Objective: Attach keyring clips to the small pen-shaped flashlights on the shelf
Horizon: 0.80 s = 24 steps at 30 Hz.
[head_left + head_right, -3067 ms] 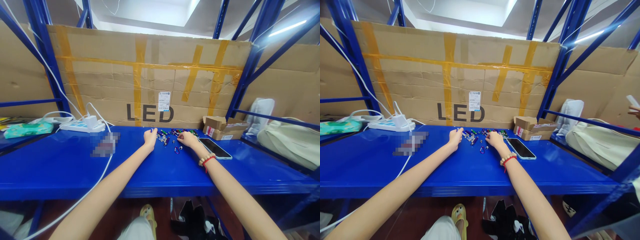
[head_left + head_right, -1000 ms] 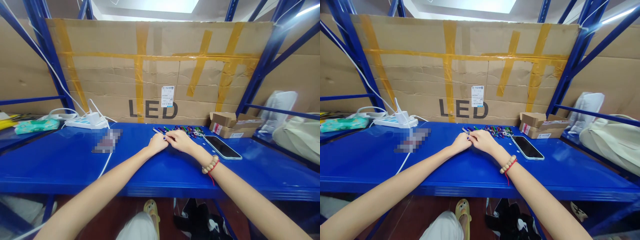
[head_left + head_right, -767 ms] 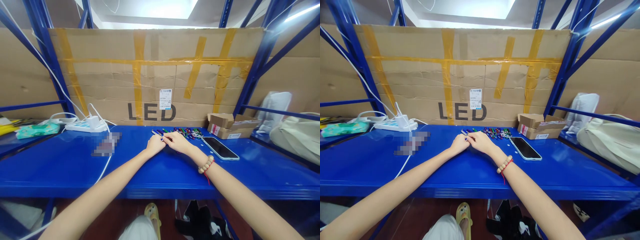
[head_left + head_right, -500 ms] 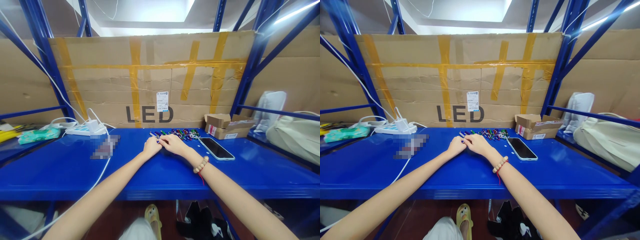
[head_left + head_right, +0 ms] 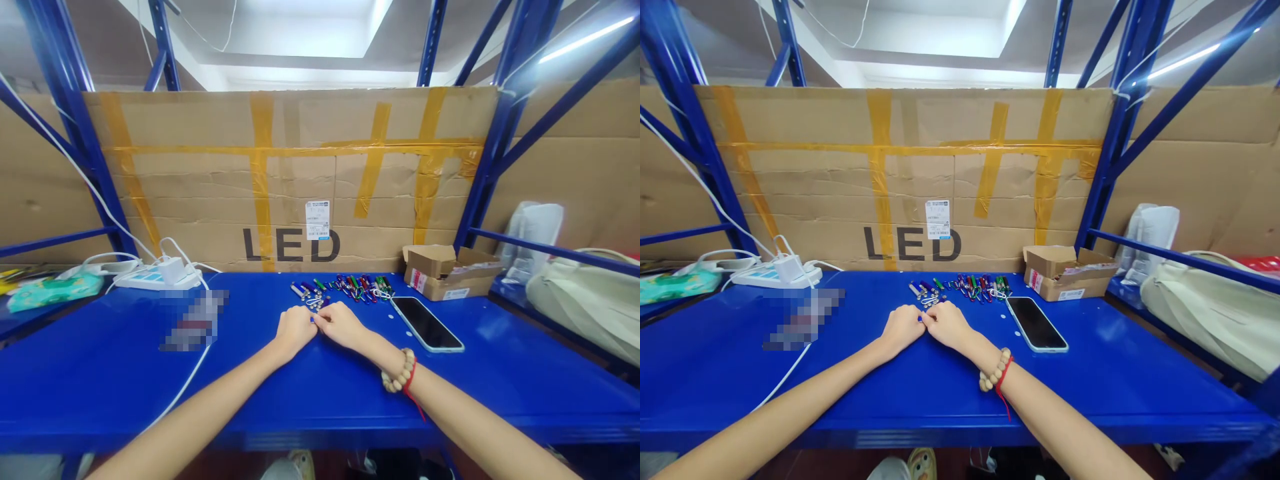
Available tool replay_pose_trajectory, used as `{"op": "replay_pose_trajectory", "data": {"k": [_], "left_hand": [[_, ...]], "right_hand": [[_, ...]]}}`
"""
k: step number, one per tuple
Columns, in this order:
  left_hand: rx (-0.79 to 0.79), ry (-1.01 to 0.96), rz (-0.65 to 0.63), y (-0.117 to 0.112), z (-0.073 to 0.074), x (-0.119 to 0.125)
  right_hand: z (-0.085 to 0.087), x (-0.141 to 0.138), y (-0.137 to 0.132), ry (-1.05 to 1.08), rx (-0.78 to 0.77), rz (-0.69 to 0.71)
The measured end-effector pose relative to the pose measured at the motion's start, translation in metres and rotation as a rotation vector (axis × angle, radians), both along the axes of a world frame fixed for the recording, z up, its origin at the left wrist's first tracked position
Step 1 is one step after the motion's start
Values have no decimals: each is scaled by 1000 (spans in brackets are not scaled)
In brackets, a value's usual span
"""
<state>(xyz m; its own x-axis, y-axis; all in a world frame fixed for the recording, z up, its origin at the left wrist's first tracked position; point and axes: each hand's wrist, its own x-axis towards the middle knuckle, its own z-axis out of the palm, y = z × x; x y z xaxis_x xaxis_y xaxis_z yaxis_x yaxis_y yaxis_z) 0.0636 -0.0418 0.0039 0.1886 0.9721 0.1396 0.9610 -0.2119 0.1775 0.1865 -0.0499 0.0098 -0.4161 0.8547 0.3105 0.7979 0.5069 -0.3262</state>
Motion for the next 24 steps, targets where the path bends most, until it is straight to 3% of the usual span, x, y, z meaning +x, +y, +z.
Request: {"op": "replay_pose_trajectory", "data": {"k": [5,9,12,14,20,24], "left_hand": [[-27,4,-22,-2,2,1],[-33,-80,4,7,2,1],[-33,-203,63,18,1,-1],[-27,-283,79,24,0,-4],[58,-549,16,35,-4,-9],[179,-717,54,36,-4,-10]], "right_hand": [[4,3,13,259,-410,33],[31,6,28,214,-717,83],[51,4,38,60,-679,112],[54,2,44,8,-594,125],[31,9,57,231,-359,227],[31,33,61,193,-252,111]]}}
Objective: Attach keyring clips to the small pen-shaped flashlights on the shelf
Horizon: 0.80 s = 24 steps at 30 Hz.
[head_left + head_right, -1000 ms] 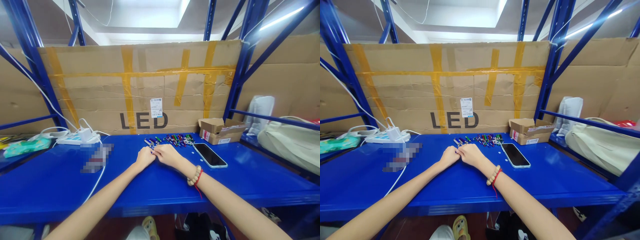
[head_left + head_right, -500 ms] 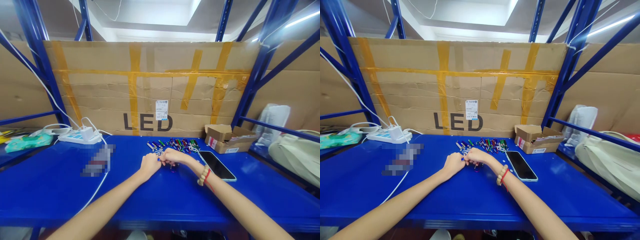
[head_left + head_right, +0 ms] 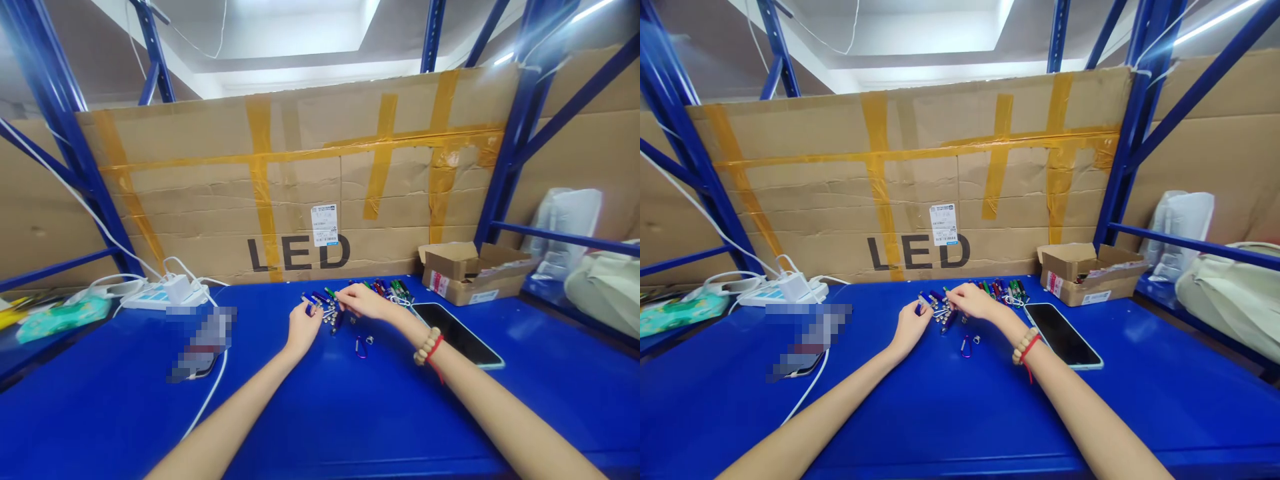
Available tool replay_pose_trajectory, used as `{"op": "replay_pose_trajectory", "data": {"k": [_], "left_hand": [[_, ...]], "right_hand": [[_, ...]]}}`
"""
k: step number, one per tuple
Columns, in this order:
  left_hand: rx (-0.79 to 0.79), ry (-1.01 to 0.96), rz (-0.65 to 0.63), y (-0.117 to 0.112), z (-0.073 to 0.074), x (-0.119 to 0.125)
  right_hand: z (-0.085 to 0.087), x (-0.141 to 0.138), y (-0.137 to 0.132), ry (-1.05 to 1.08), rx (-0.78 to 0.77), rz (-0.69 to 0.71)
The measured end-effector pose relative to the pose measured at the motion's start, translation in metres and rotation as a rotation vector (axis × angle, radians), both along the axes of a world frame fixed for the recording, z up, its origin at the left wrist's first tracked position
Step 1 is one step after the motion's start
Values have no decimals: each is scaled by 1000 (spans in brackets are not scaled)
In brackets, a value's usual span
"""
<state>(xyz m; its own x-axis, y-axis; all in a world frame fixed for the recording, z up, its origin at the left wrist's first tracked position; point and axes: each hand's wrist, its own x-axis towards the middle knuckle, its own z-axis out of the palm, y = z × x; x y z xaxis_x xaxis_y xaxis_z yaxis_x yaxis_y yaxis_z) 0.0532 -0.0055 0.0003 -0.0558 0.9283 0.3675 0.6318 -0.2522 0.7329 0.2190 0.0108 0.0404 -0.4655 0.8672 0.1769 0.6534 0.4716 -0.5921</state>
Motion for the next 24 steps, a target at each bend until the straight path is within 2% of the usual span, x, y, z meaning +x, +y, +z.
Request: {"op": "replay_pose_trajectory", "data": {"k": [4,9,14,20,22,24], "left_hand": [[18,-198,136,0,1,-2],[-54,-369,195,2,-2,-4],[-3,-419,158,-3,-4,1],[29,-430,47,-11,-6,8],[29,-446,16,-13,-6,10],[31,-462,3,-14,-5,11]], "right_hand": [[4,19,-2,-356,127,-228],[-6,25,-6,-547,132,-287],[-14,24,-9,-532,195,-326],[-18,18,-15,-444,304,-396],[-23,15,-15,-371,358,-383],[-28,11,-14,-295,418,-313]]}}
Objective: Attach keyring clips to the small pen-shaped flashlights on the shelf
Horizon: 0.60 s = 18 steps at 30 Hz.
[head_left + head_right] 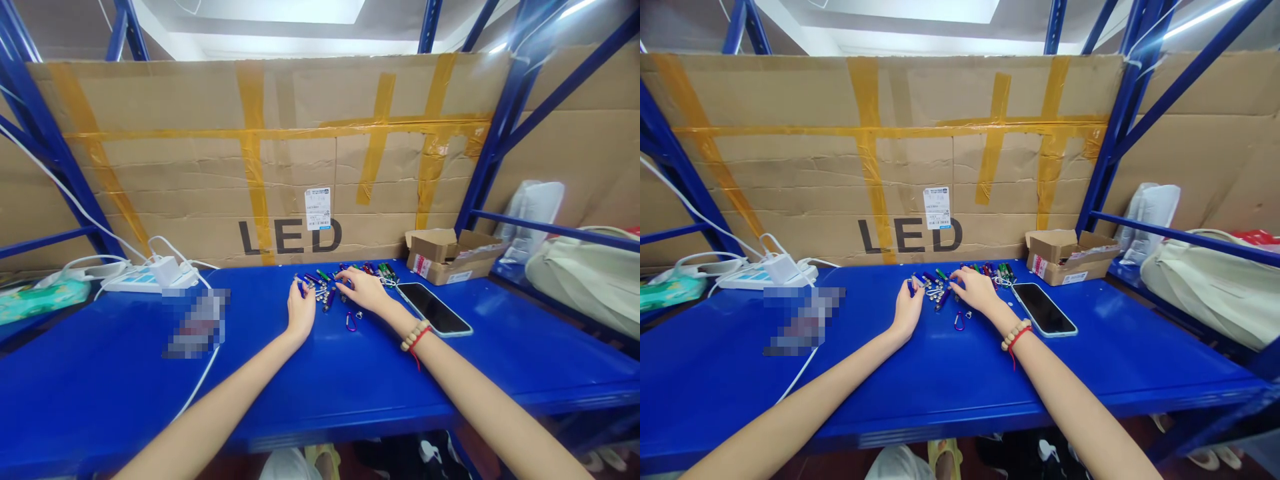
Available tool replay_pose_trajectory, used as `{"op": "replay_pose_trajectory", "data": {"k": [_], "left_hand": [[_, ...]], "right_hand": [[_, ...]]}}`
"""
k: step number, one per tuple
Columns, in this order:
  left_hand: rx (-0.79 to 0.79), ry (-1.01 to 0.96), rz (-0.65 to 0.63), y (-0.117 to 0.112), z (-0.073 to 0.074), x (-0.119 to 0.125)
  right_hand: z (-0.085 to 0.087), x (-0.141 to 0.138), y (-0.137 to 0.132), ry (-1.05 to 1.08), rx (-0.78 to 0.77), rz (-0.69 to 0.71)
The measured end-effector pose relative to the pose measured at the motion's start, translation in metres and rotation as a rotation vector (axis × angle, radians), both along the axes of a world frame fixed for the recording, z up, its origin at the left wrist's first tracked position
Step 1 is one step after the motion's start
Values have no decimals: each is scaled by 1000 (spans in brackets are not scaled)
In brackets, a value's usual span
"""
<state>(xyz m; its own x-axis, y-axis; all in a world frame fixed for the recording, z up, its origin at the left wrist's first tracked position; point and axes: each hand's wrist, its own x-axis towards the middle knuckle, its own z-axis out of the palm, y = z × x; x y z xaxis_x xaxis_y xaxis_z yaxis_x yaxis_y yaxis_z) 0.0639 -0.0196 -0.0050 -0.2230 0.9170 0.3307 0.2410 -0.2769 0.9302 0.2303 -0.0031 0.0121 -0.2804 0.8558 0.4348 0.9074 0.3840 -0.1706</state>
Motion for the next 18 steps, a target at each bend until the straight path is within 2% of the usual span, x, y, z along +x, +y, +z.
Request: {"op": "replay_pose_trajectory", "data": {"k": [4,8,11,14,18], "left_hand": [[-3,-14,0,-1,1,1],[-39,-6,-21,-2,1,2],[-62,8,-25,-2,0,3],[-83,27,-27,-3,1,3],[-84,48,-32,-5,3,3]], "right_hand": [[-9,-11,3,-26,-16,162],[-13,-20,5,-70,-106,214],[-12,-19,6,-74,-98,237],[-10,-15,6,-88,-52,219],[-6,-12,5,-89,-35,87]]}}
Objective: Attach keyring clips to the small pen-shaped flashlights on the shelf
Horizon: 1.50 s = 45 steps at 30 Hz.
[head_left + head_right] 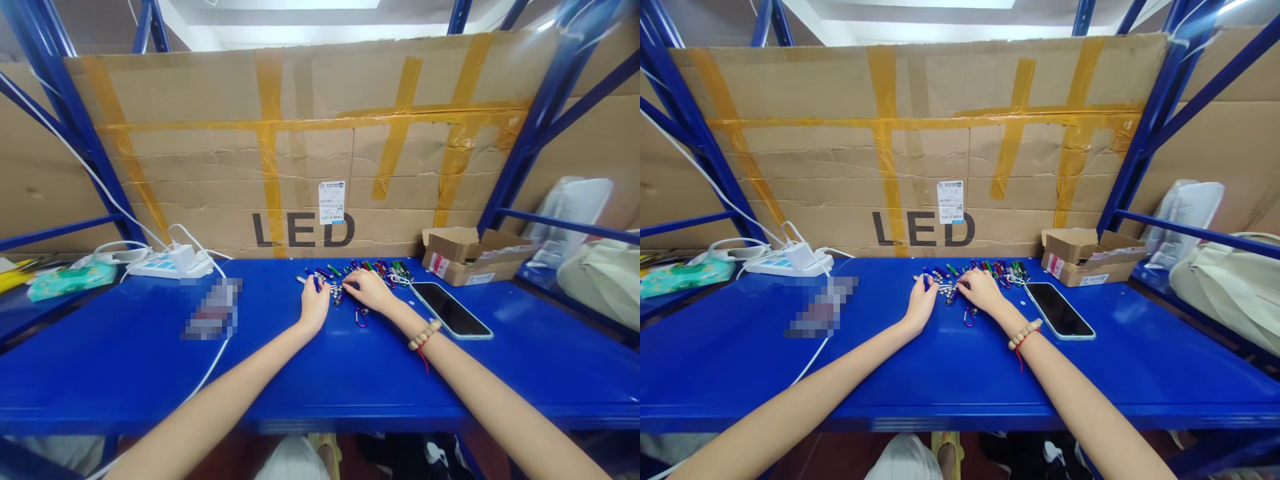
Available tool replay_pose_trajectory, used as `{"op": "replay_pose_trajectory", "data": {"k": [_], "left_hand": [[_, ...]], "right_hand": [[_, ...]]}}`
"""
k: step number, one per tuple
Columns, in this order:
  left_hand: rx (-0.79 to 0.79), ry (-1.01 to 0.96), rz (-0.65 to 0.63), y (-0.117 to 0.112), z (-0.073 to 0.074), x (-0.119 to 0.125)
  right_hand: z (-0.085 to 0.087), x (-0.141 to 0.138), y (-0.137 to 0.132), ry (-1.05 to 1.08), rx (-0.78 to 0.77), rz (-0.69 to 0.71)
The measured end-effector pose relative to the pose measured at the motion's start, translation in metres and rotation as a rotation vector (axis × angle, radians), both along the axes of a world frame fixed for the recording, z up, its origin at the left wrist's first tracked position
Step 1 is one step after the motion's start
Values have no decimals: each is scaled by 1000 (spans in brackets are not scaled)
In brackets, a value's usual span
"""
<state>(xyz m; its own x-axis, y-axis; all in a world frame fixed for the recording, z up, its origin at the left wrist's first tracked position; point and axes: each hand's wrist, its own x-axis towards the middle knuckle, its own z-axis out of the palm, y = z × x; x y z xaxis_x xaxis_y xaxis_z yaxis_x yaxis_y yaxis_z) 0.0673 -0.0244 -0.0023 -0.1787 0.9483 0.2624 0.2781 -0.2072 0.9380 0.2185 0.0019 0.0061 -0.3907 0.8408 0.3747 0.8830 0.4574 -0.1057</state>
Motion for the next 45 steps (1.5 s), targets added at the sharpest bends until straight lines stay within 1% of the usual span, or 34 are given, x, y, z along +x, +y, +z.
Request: {"op": "replay_pose_trajectory", "data": {"k": [2,4,7,11,20,25,31,36,40,45], "left_hand": [[11,4,-4,-1,1,0],[17,6,-11,-2,1,0],[18,3,-22,-3,2,0],[11,-8,-7,-3,3,-1],[26,-5,-13,-1,1,0],[19,11,-24,-1,0,-1],[19,1,-95,1,-1,0],[21,-18,-109,1,-2,1],[43,14,-118,-1,-2,2],[25,7,-93,-2,0,2]], "right_hand": [[2,1,-1,10,-9,-53],[3,1,-3,18,-20,-76],[4,1,-5,18,-25,-76],[4,-1,-5,9,-29,-87],[5,-2,-8,-30,-68,-97],[5,-3,-8,-25,-45,-135],[-2,2,-2,153,-43,-101],[-7,5,5,397,64,-66],[-4,0,4,582,52,23],[3,-13,-7,641,96,62]]}}
